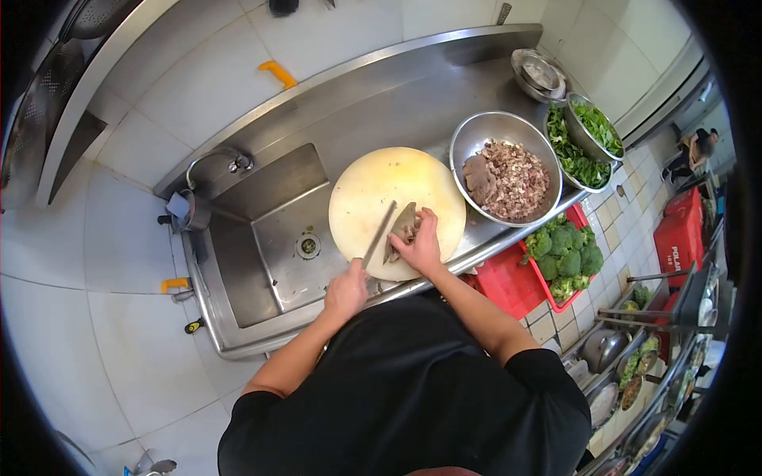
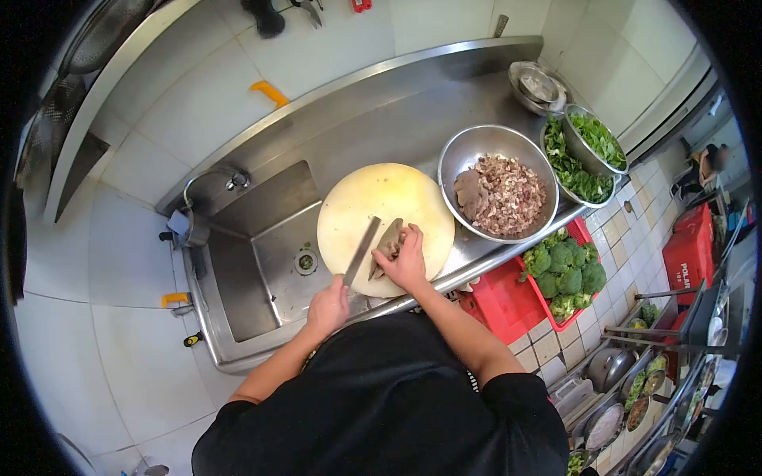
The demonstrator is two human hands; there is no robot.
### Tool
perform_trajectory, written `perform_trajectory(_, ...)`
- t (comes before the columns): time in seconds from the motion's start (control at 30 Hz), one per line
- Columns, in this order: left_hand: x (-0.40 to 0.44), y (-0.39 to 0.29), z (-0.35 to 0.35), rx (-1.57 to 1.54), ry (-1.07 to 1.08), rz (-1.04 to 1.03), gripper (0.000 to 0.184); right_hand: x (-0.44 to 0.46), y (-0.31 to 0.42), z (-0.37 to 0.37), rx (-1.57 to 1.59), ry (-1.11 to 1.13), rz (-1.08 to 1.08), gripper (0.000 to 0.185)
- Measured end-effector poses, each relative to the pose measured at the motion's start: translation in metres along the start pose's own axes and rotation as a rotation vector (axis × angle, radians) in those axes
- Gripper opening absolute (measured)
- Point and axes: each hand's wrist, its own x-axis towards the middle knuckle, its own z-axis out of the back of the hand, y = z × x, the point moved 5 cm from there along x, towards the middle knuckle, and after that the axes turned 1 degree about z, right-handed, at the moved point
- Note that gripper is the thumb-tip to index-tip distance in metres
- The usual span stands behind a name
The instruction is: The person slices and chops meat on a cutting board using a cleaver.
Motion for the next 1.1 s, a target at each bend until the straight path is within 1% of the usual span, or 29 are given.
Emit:
perform_trajectory(0.03, 0.0, 0.009, 0.001, -0.026, -0.023, 0.032, 0.022, 0.002, -0.005, -0.008, 0.001, 0.11, -0.15, 0.081)
perform_trajectory(0.13, 0.016, 0.046, -0.007, -0.104, -0.096, 0.091, 0.022, 0.011, -0.012, -0.028, -0.013, 0.4, -0.338, 0.082)
perform_trajectory(0.17, 0.024, 0.068, -0.018, -0.122, -0.144, 0.087, 0.025, 0.019, -0.012, -0.029, -0.003, 0.458, -0.389, 0.072)
perform_trajectory(0.27, 0.026, 0.075, -0.003, -0.436, -0.028, 0.342, 0.027, 0.046, -0.024, -0.038, 0.138, 0.834, -0.362, 0.062)
perform_trajectory(0.3, 0.029, 0.088, -0.006, -0.413, -0.072, 0.297, 0.026, 0.057, -0.022, -0.043, 0.179, 0.98, -0.29, 0.058)
perform_trajectory(0.4, 0.024, 0.088, 0.009, -0.666, 0.015, 0.354, 0.022, 0.089, -0.011, -0.046, 0.299, 1.4, -0.064, 0.048)
perform_trajectory(0.43, 0.022, 0.081, 0.013, -0.703, 0.025, 0.365, 0.021, 0.096, -0.001, -0.044, 0.231, 1.545, -0.019, 0.051)
perform_trajectory(0.53, 0.024, 0.079, 0.007, -0.771, 0.115, 0.383, 0.023, 0.115, 0.038, -0.027, -0.296, 1.271, 0.259, 0.056)
perform_trajectory(0.57, 0.023, 0.079, 0.0, -0.786, 0.146, 0.403, 0.024, 0.114, 0.044, -0.023, -0.364, 1.199, 0.43, 0.056)
perform_trajectory(0.67, 0.021, 0.08, -0.023, -0.846, 0.206, 0.463, 0.027, 0.093, 0.01, -0.022, -0.025, 0.726, 0.313, 0.052)
perform_trajectory(0.7, 0.016, 0.078, -0.031, -0.866, 0.211, 0.483, 0.027, 0.082, 0.013, -0.009, 0.004, 0.648, 0.321, 0.05)
perform_trajectory(0.8, 0.004, 0.082, -0.052, -0.957, 0.219, 0.524, 0.028, 0.032, 0.001, 0.021, 0.118, 0.363, 0.262, 0.055)
perform_trajectory(0.87, 0.002, 0.082, -0.055, -0.986, 0.21, 0.533, 0.028, -0.011, -0.016, 0.014, 0.034, 0.375, 0.182, 0.065)
perform_trajectory(0.9, 0.003, 0.084, -0.053, -0.991, 0.206, 0.53, 0.027, -0.018, -0.016, 0.011, -0.012, 0.373, 0.139, 0.071)
perform_trajectory(1.0, 0.012, 0.086, -0.046, -0.996, 0.185, 0.501, 0.025, -0.027, 0.001, -0.023, -0.007, 0.476, 0.15, 0.087)
perform_trajectory(1.03, 0.017, 0.09, -0.044, -0.991, 0.161, 0.49, 0.025, -0.023, 0.01, -0.035, -0.076, 0.462, 0.21, 0.091)
perform_trajectory(1.1, 0.025, 0.101, -0.038, -1.033, 0.135, 0.476, 0.024, -0.016, 0.026, -0.056, -0.106, 0.565, 0.161, 0.088)
